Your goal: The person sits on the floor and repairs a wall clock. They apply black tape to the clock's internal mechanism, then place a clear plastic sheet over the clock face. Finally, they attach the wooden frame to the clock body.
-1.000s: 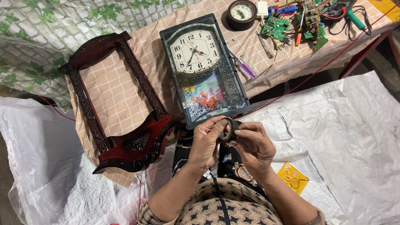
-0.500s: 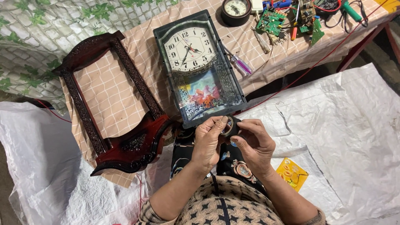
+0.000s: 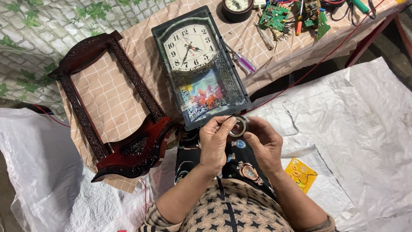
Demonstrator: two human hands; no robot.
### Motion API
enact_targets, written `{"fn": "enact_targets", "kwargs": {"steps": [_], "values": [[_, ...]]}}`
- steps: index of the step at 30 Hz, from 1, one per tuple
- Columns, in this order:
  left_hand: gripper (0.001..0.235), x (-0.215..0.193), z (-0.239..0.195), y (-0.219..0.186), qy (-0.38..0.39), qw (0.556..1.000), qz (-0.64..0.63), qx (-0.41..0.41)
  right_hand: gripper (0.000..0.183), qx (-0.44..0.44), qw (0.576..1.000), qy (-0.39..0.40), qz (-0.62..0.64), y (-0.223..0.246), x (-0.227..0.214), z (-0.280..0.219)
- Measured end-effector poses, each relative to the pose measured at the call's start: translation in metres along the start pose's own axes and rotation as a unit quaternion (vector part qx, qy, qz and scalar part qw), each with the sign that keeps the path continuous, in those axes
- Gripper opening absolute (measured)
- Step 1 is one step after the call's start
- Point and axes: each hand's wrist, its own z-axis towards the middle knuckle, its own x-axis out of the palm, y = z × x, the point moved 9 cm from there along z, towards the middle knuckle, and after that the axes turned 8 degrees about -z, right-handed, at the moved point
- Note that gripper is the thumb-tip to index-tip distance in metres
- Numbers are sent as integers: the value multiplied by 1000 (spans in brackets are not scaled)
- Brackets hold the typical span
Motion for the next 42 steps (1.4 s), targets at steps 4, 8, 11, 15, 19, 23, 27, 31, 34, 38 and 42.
{"fn": "enact_targets", "kwargs": {"steps": [4,8,11,15,19,23,27,31,34,38,42], "values": [[21,10,-11,-12,18,1000,9,-7,38,83,992,-34,94,-17,-4,4],[34,15,-13,-6,95,994,-46,-9,37,205,942,6,264,-52,-4,2],[39,12,-11,1,116,993,-35,-2,38,263,918,1,296,-64,-6,-3],[48,5,-4,13,128,992,-23,6,39,332,894,-7,301,-87,-12,-13],[51,10,-10,2,141,990,7,23,37,337,887,5,316,-100,-12,-13],[50,18,-17,-7,161,985,30,43,37,316,890,21,329,-82,-2,-11],[52,26,-25,-18,191,978,49,64,38,276,910,31,308,-88,-8,-8],[40,36,-37,-32,191,971,107,101,35,203,940,-17,273,-69,-14,-3],[34,38,-40,-33,201,960,156,117,28,113,971,-55,205,-43,-20,1],[31,36,-41,-31,207,962,141,109,17,-61,992,-52,93,-2,-25,3],[26,37,-38,-30,242,959,110,104,12,-103,993,-44,44,9,-27,0]]}}
